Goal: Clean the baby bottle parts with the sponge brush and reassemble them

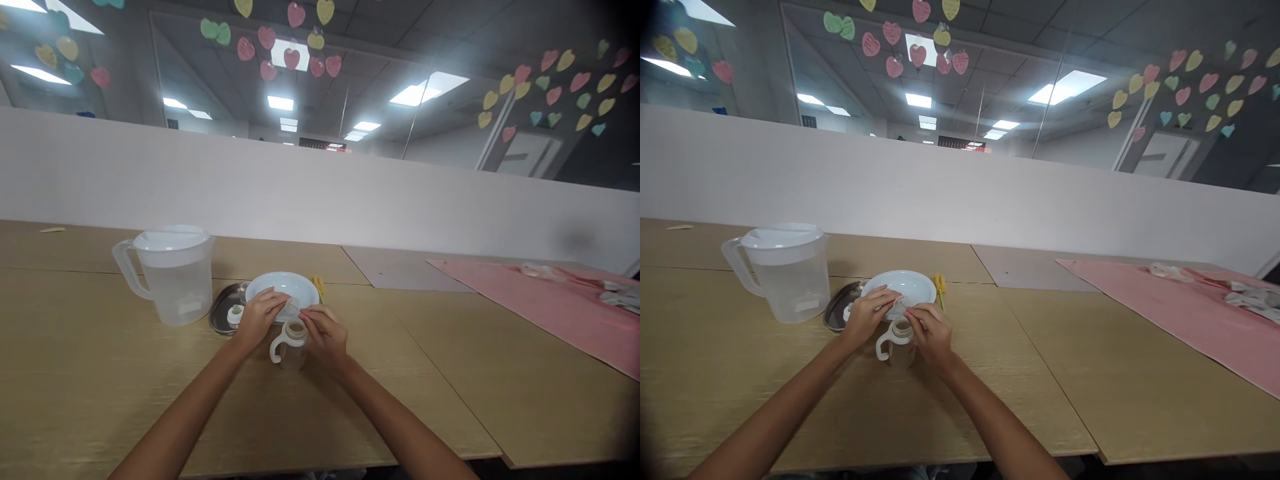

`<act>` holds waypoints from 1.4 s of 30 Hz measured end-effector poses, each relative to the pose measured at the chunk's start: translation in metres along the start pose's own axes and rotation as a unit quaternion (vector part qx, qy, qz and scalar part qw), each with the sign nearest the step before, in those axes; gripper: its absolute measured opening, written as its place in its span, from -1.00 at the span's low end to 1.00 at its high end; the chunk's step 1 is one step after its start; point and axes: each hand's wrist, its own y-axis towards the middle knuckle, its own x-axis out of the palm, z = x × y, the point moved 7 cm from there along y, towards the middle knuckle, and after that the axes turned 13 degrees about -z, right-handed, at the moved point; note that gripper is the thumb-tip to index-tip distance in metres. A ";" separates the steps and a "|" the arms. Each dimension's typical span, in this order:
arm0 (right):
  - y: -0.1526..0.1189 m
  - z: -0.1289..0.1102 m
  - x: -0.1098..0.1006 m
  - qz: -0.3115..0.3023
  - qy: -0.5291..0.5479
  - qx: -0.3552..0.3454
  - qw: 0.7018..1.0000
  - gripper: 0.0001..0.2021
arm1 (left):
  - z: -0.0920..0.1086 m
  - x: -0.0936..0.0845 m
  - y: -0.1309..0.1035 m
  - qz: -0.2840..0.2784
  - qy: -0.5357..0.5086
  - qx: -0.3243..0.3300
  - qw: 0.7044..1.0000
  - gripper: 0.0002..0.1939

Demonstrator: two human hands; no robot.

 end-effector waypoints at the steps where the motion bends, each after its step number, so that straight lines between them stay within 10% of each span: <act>1: 0.000 -0.003 -0.001 0.001 -0.004 -0.010 1.000 -0.88 | -0.002 0.000 0.000 -0.010 0.006 0.000 1.000 -0.70; 21: -0.006 -0.039 -0.029 0.061 -0.089 -0.101 0.989 -0.87 | -0.036 -0.008 -0.005 -0.023 0.043 -0.039 0.998 -0.68; 30: -0.010 0.015 -0.036 0.171 -0.006 0.036 0.985 -0.88 | -0.051 -0.004 -0.007 -0.040 0.028 -0.120 0.992 -0.68; 42: -0.013 0.067 -0.006 0.045 -0.019 0.187 0.981 -0.69 | -0.048 0.006 -0.004 -0.115 -0.039 -0.167 0.979 -0.71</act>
